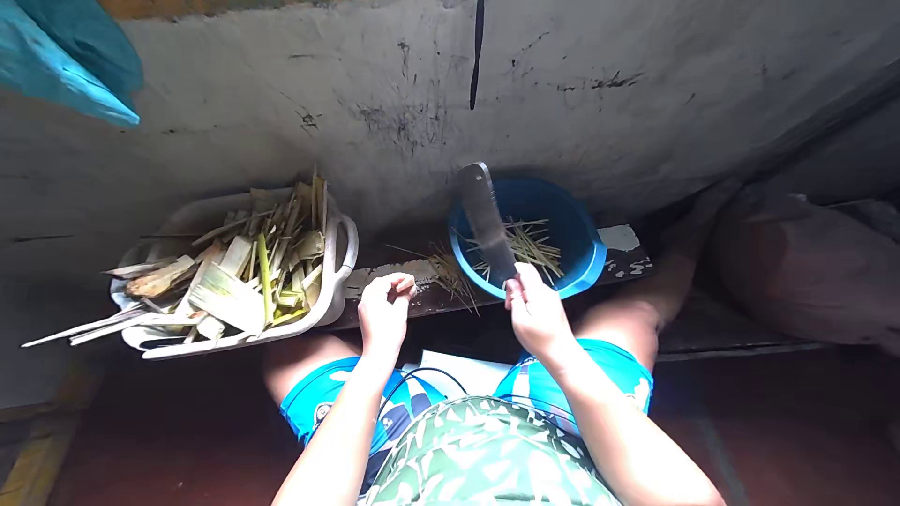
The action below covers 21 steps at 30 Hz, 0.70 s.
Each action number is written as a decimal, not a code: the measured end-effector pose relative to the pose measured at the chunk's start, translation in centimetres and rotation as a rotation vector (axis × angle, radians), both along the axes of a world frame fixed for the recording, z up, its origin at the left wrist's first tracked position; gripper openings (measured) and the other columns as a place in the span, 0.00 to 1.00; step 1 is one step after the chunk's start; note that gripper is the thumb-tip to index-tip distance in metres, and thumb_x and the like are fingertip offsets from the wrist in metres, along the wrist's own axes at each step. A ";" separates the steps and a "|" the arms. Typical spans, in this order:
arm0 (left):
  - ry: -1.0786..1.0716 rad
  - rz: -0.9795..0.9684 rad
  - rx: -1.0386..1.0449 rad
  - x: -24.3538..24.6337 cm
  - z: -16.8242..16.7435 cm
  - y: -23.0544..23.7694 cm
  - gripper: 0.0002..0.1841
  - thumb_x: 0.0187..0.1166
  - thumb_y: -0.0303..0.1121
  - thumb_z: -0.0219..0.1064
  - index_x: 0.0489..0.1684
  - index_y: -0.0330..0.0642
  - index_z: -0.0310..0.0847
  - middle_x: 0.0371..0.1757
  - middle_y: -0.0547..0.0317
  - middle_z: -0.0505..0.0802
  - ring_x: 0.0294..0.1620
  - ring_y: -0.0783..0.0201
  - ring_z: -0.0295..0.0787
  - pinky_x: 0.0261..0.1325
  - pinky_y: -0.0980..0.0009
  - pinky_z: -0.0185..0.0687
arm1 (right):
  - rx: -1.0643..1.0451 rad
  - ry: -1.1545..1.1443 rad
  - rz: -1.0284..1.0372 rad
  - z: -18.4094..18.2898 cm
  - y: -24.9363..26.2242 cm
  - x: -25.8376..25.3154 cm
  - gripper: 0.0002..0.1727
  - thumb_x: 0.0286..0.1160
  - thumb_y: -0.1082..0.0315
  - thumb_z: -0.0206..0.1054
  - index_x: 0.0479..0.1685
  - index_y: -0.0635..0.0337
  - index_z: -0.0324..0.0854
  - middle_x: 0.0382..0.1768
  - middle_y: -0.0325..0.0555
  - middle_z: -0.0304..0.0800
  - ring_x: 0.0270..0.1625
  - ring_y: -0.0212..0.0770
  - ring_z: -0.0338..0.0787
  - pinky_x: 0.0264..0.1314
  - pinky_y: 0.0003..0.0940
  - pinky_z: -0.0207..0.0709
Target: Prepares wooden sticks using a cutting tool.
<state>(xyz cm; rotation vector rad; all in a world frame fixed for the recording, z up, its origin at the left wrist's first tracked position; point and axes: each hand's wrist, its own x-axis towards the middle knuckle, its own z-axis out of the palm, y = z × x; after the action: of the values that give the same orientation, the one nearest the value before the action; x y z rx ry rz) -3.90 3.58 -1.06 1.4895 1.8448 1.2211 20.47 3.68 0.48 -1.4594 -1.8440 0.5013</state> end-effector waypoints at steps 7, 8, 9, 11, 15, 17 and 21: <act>0.149 0.011 -0.004 0.1 -1.9 -0.1 0.14 0.85 0.31 0.65 0.59 0.32 0.88 0.52 0.44 0.95 0.56 0.56 0.93 0.67 0.58 0.84 | -0.207 -0.086 0.301 1.5 -2.9 -4.2 0.19 0.90 0.67 0.45 0.69 0.62 0.75 0.32 0.47 0.86 0.34 0.46 0.89 0.41 0.42 0.84; 0.166 0.004 -0.019 0.1 -1.9 -0.2 0.14 0.86 0.31 0.64 0.60 0.31 0.88 0.53 0.43 0.95 0.57 0.55 0.93 0.68 0.57 0.84 | -0.233 -0.110 0.309 1.6 -3.0 -4.5 0.19 0.91 0.67 0.45 0.70 0.62 0.74 0.33 0.49 0.87 0.35 0.47 0.90 0.42 0.43 0.84; 0.184 -0.005 -0.024 0.2 -2.0 -0.4 0.14 0.86 0.31 0.64 0.60 0.31 0.88 0.54 0.42 0.95 0.58 0.53 0.93 0.68 0.56 0.84 | -0.251 -0.131 0.313 1.7 -3.1 -4.8 0.19 0.91 0.67 0.45 0.70 0.63 0.74 0.35 0.51 0.87 0.37 0.49 0.90 0.43 0.44 0.84; 0.219 -0.023 -0.014 0.3 -2.5 -0.4 0.14 0.85 0.30 0.64 0.58 0.30 0.88 0.53 0.43 0.95 0.58 0.52 0.94 0.69 0.55 0.84 | -0.274 -0.172 0.315 1.5 -3.1 -5.2 0.20 0.91 0.67 0.45 0.72 0.64 0.73 0.38 0.53 0.88 0.40 0.51 0.92 0.45 0.45 0.85; 0.274 -0.038 0.034 0.1 -3.9 -0.4 0.13 0.84 0.29 0.65 0.56 0.33 0.91 0.52 0.45 0.96 0.58 0.51 0.94 0.69 0.53 0.84 | -0.296 -0.247 0.315 0.9 -3.2 -5.6 0.20 0.90 0.68 0.46 0.73 0.63 0.72 0.40 0.54 0.89 0.41 0.52 0.93 0.46 0.46 0.85; 0.279 -0.038 0.069 0.1 -4.1 -0.3 0.12 0.83 0.29 0.65 0.55 0.33 0.91 0.51 0.44 0.97 0.57 0.51 0.95 0.68 0.53 0.85 | -0.334 -0.268 0.321 0.9 -3.1 -5.6 0.20 0.91 0.68 0.45 0.73 0.63 0.71 0.41 0.54 0.89 0.43 0.52 0.92 0.47 0.46 0.85; 0.262 -0.032 0.061 0.0 -3.9 -0.4 0.13 0.83 0.29 0.65 0.55 0.32 0.91 0.51 0.44 0.96 0.56 0.52 0.95 0.67 0.55 0.85 | -0.355 -0.291 0.317 1.1 -3.1 -5.9 0.20 0.91 0.68 0.45 0.74 0.63 0.71 0.41 0.54 0.89 0.44 0.52 0.92 0.48 0.46 0.85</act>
<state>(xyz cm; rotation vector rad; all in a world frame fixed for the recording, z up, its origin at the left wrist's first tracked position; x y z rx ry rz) -3.89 3.21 -4.95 1.7775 1.9544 1.1200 14.57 0.57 1.54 -1.5342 -2.3286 0.8426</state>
